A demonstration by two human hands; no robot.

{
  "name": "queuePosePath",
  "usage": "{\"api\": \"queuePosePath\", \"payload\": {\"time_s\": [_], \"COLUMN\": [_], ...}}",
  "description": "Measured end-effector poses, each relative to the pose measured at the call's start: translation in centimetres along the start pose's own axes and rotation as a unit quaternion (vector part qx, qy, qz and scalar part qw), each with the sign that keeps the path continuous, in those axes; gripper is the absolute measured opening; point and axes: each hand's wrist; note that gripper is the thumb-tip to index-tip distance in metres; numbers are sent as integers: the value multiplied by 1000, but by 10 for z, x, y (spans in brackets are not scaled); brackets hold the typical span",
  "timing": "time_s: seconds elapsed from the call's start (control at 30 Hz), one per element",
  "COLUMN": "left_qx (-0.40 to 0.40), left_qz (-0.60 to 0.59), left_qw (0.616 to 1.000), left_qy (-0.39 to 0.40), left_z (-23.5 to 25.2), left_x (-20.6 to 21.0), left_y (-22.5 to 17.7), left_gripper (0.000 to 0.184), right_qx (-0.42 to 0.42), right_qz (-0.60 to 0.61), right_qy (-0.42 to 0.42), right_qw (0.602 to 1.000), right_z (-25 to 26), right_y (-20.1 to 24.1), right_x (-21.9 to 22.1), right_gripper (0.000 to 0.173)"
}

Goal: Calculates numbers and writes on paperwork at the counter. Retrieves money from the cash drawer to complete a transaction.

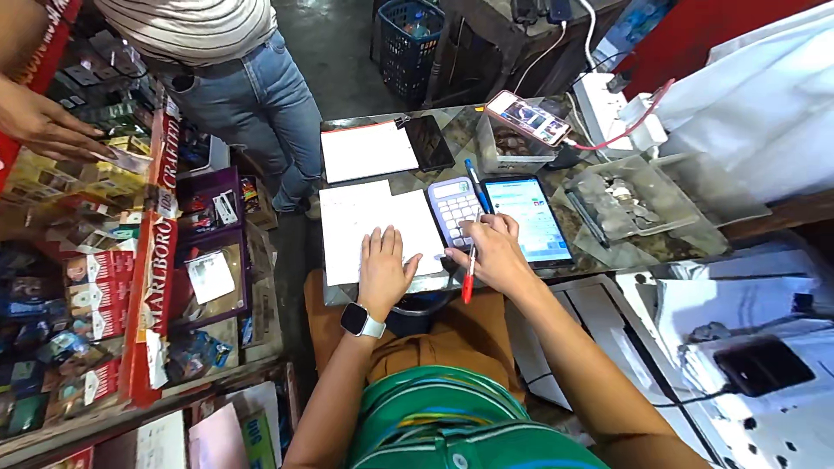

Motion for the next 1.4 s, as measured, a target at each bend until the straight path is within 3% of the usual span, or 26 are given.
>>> {"api": "queuePosePath", "payload": {"time_s": [0.13, 0.37, 0.47, 0.7, 1.03, 1.2, 1.4], "left_qx": [0, 1, -1, 7, 4, -1, 2], "left_qz": [7, 15, 19, -6, -1, 3, 8], "left_qw": [1000, 1000, 1000, 1000, 1000, 1000, 1000], "left_qy": [-7, 13, 15, -9, -5, 7, 13], "left_z": [1, 3, 3, 1, 1, 2, 2], "left_x": [-1, 0, 1, -1, 1, -2, -1], "left_y": [1, 3, 3, -1, 1, 1, 2], "left_gripper": [68, 72, 72, 65, 66, 67, 68], "right_qx": [9, -1, -9, 29, -9, 11, 2], "right_qz": [4, 4, 13, 10, 39, 33, 37], "right_qy": [-54, -47, -1, -2, -125, -39, -18], "right_qw": [998, 999, 1000, 1000, 991, 999, 999], "right_z": [-9, -8, 4, 20, -12, -15, 1], "right_y": [-4, -5, -3, -13, -9, -17, -5], "right_x": [-12, -2, 7, 2, -25, -7, 3], "right_gripper": [54, 53, 52, 54, 49, 59, 55]}}
Point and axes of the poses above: each hand's wrist, its own z-axis towards the middle knuckle, its own x-axis out of the palm, y = z × x, and after that the axes turned 9 degrees about x, right-handed
